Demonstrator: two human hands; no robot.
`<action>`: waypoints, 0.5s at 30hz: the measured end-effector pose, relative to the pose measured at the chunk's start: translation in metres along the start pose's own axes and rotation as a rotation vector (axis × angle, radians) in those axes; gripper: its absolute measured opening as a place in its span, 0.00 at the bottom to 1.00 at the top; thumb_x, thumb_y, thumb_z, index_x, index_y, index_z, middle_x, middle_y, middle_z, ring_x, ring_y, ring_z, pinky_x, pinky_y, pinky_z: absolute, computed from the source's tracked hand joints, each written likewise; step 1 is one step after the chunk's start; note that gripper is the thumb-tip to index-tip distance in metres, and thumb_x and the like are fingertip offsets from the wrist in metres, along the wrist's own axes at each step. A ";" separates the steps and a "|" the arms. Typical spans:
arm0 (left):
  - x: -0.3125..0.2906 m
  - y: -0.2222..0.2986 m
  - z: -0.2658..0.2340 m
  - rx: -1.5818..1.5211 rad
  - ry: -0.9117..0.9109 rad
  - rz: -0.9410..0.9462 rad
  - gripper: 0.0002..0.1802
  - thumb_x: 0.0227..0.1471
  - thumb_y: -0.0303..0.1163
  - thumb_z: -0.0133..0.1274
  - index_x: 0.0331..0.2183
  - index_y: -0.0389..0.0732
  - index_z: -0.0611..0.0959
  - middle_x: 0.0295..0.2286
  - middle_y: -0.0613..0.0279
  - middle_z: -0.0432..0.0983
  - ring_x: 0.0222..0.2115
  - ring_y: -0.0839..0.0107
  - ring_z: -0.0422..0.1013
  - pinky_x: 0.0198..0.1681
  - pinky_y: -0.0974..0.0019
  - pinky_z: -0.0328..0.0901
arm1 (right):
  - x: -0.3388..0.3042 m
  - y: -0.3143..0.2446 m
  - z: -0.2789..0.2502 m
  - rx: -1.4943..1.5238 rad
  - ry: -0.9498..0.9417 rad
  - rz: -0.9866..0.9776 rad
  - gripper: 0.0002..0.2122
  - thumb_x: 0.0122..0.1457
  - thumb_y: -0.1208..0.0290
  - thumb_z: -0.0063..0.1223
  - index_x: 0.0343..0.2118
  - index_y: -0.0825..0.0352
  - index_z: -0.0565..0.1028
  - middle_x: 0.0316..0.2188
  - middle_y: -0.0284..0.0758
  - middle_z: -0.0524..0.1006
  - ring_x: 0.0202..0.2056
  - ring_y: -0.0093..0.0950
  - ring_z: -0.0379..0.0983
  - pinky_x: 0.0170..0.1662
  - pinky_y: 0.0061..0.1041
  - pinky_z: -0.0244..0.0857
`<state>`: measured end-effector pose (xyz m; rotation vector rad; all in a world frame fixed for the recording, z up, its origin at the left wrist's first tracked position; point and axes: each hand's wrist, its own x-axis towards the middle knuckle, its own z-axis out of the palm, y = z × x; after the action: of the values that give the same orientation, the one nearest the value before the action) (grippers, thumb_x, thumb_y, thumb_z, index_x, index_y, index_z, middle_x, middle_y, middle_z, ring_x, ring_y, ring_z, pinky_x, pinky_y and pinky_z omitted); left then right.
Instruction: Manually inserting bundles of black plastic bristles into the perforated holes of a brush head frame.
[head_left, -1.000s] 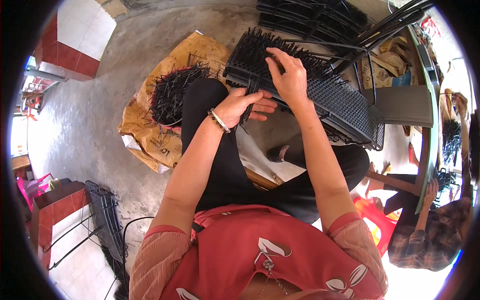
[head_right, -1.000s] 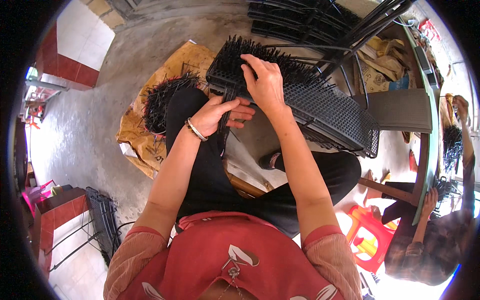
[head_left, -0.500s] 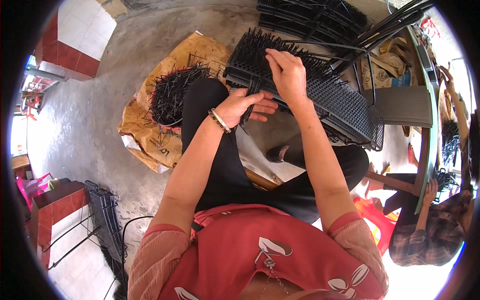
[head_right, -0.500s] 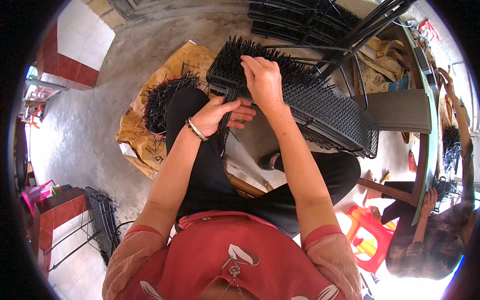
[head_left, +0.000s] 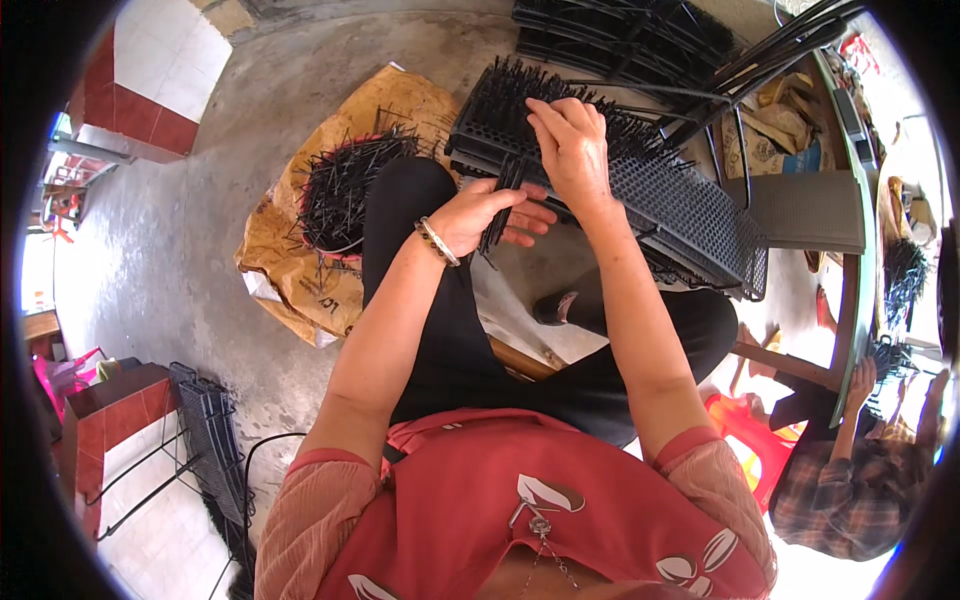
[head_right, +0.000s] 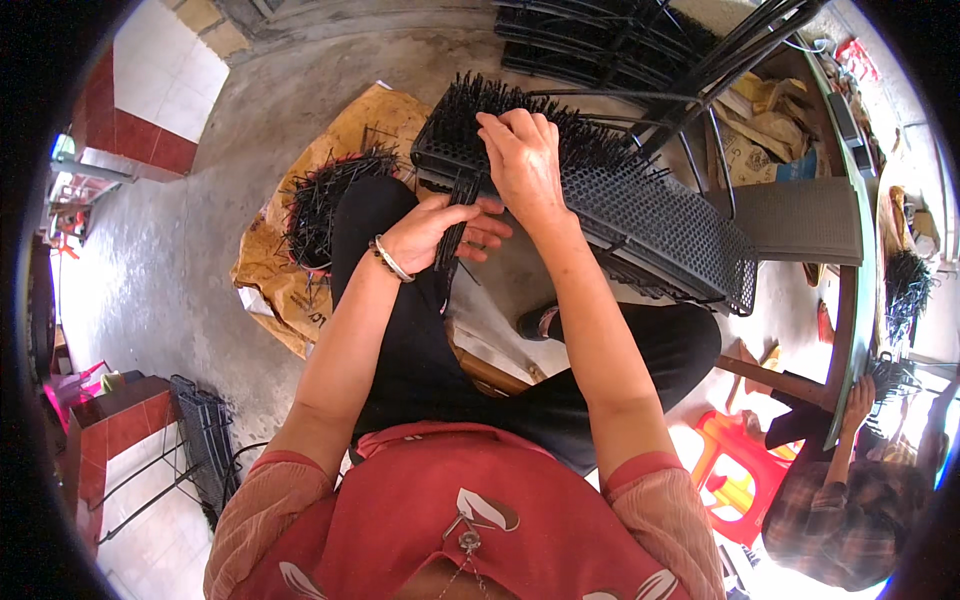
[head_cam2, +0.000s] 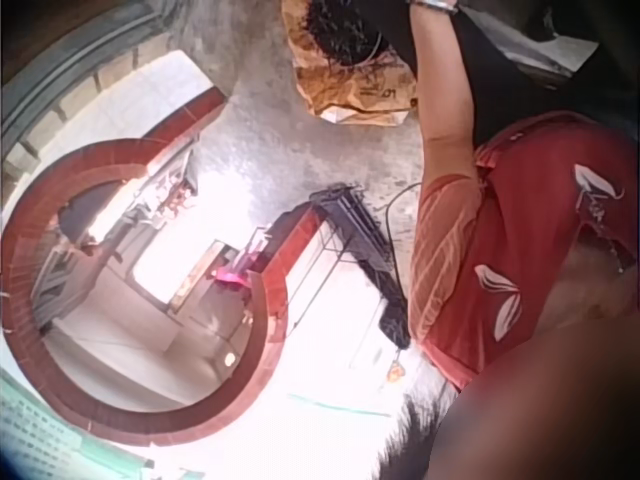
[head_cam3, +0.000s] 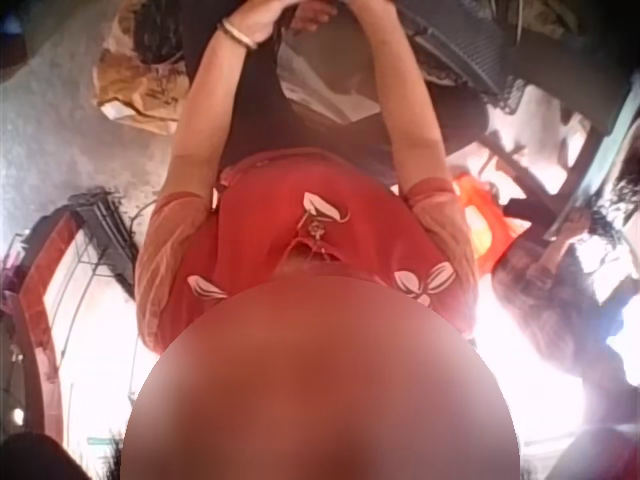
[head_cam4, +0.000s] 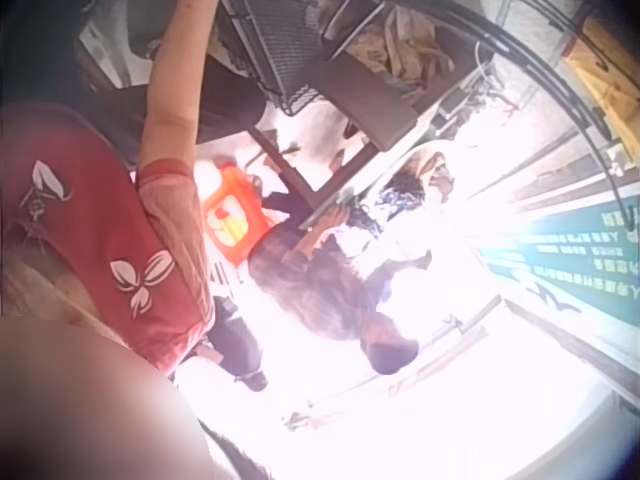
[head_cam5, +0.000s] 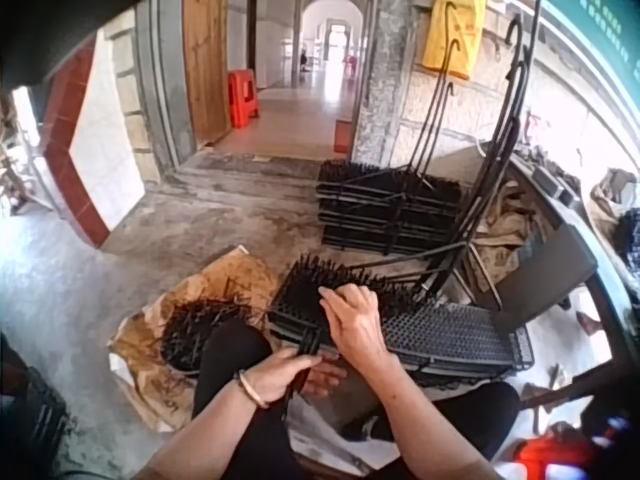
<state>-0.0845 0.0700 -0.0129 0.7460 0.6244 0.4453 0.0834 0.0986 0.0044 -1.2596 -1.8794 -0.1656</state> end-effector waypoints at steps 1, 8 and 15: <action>0.000 0.001 0.001 -0.006 -0.003 -0.002 0.19 0.60 0.35 0.40 0.47 0.31 0.71 0.39 0.46 0.76 0.37 0.64 0.75 0.39 0.62 0.72 | 0.000 0.001 0.000 -0.001 0.000 0.001 0.08 0.52 0.75 0.56 0.36 0.64 0.79 0.28 0.34 0.72 0.32 0.34 0.68 0.37 0.31 0.61; -0.001 -0.001 -0.002 0.030 -0.050 0.010 0.19 0.58 0.30 0.40 0.48 0.32 0.71 0.39 0.45 0.76 0.38 0.62 0.75 0.39 0.63 0.71 | 0.006 0.002 -0.007 -0.043 -0.071 -0.037 0.07 0.51 0.76 0.55 0.35 0.66 0.78 0.27 0.34 0.72 0.31 0.35 0.68 0.37 0.32 0.61; -0.003 -0.003 -0.002 -0.025 -0.070 -0.086 0.11 0.56 0.27 0.41 0.41 0.34 0.69 0.38 0.41 0.76 0.35 0.58 0.76 0.36 0.64 0.71 | 0.013 0.003 -0.011 -0.076 -0.087 0.011 0.06 0.49 0.76 0.56 0.31 0.67 0.78 0.25 0.37 0.73 0.30 0.39 0.70 0.36 0.34 0.63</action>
<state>-0.0876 0.0671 -0.0146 0.7053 0.5821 0.3459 0.0901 0.1037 0.0198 -1.3471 -1.9557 -0.1803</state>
